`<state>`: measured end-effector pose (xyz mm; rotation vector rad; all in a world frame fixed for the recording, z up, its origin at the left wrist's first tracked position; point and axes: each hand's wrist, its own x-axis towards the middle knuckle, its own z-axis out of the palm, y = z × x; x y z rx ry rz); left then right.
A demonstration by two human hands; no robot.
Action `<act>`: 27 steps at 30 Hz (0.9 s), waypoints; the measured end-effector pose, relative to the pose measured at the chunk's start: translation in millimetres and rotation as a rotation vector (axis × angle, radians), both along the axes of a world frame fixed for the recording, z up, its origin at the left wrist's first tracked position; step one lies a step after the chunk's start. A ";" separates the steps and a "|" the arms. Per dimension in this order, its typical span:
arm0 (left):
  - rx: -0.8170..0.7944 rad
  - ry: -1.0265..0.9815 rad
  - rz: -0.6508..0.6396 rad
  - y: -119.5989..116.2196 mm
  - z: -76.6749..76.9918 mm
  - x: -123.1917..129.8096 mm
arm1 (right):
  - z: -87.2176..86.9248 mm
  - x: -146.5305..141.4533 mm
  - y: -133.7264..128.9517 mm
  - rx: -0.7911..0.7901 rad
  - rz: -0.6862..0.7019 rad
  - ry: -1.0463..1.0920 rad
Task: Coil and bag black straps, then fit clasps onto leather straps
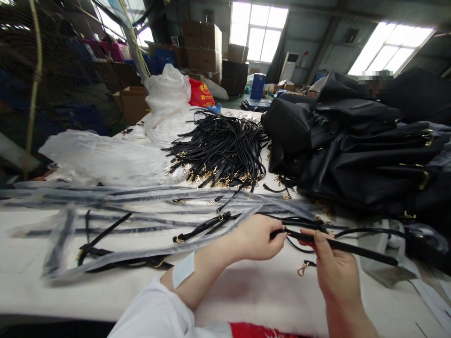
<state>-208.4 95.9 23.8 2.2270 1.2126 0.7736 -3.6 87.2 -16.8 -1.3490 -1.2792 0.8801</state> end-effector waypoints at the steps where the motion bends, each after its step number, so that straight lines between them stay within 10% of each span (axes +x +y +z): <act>1: 0.003 0.007 0.004 0.1 -0.5 0.2 | 0.5 -0.4 -0.5 0.019 0.005 -0.021; 11: -0.026 0.079 0.132 -3.2 -3.1 8.4 | -1.6 -11.8 -6.5 0.235 0.172 -0.178; 20: -0.095 -0.151 0.168 0.2 -1.6 -5.4 | 15.6 -7.4 2.0 0.236 0.128 0.406; 27: -0.090 -0.157 0.025 -0.9 -5.1 1.5 | 14.0 8.1 10.4 0.321 0.062 0.407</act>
